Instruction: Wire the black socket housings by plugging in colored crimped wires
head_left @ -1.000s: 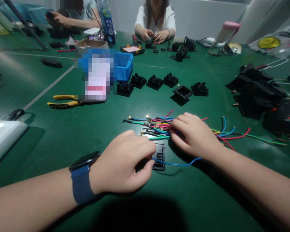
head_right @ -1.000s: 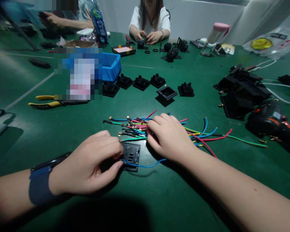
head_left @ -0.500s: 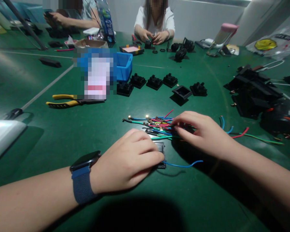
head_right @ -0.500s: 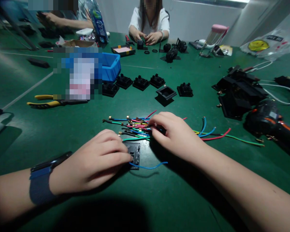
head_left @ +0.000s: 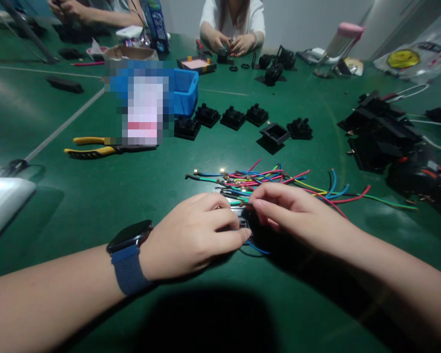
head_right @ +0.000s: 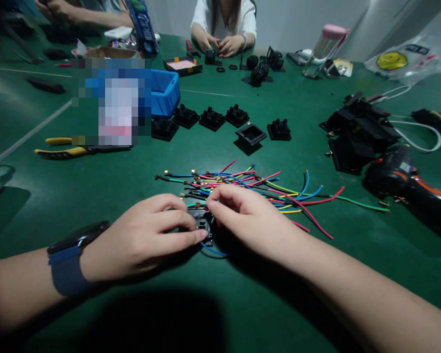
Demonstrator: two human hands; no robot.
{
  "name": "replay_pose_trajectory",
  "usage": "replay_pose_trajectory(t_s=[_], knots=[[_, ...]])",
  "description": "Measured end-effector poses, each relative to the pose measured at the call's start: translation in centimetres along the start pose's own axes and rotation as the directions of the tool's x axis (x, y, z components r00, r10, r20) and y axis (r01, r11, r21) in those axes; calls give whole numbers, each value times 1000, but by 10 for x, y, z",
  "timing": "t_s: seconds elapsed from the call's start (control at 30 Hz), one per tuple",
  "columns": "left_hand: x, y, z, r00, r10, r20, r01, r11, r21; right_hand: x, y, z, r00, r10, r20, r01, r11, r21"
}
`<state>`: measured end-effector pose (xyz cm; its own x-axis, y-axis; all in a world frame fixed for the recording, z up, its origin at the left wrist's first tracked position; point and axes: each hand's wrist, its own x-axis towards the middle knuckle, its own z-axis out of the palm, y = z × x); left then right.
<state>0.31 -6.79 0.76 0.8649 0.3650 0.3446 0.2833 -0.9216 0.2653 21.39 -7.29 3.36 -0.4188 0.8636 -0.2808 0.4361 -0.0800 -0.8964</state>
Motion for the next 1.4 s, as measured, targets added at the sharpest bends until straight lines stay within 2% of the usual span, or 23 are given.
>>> replay_pose_trajectory(t_s=[0.13, 0.3, 0.43, 0.53, 0.67, 1.0, 1.4], knots=[[0, 1, 0, 999, -29, -26, 28, 999, -39, 2, 6, 7, 999, 29, 34, -35, 984, 172], [1, -2, 2, 999, -37, -15, 35, 997, -67, -2, 14, 12, 1000, 7, -12, -5, 984, 180], [1, -3, 4, 999, -48, -18, 47, 997, -64, -2, 14, 8, 997, 73, 7, -72, 971, 228], [1, -3, 5, 998, -62, -23, 60, 996, -66, -1, 14, 5, 991, 125, 53, -135, 948, 290], [1, -4, 6, 997, -73, -34, 69, 992, -109, -2, 16, 5, 985, 133, 112, -166, 911, 377], [1, -5, 7, 997, -73, -35, 65, 978, -201, -3, 16, 8, 976, 187, 116, -214, 924, 316], [-1, -3, 6, 994, -103, -21, 99, 985, -145, -2, 14, 10, 987, 153, 56, -163, 949, 271]])
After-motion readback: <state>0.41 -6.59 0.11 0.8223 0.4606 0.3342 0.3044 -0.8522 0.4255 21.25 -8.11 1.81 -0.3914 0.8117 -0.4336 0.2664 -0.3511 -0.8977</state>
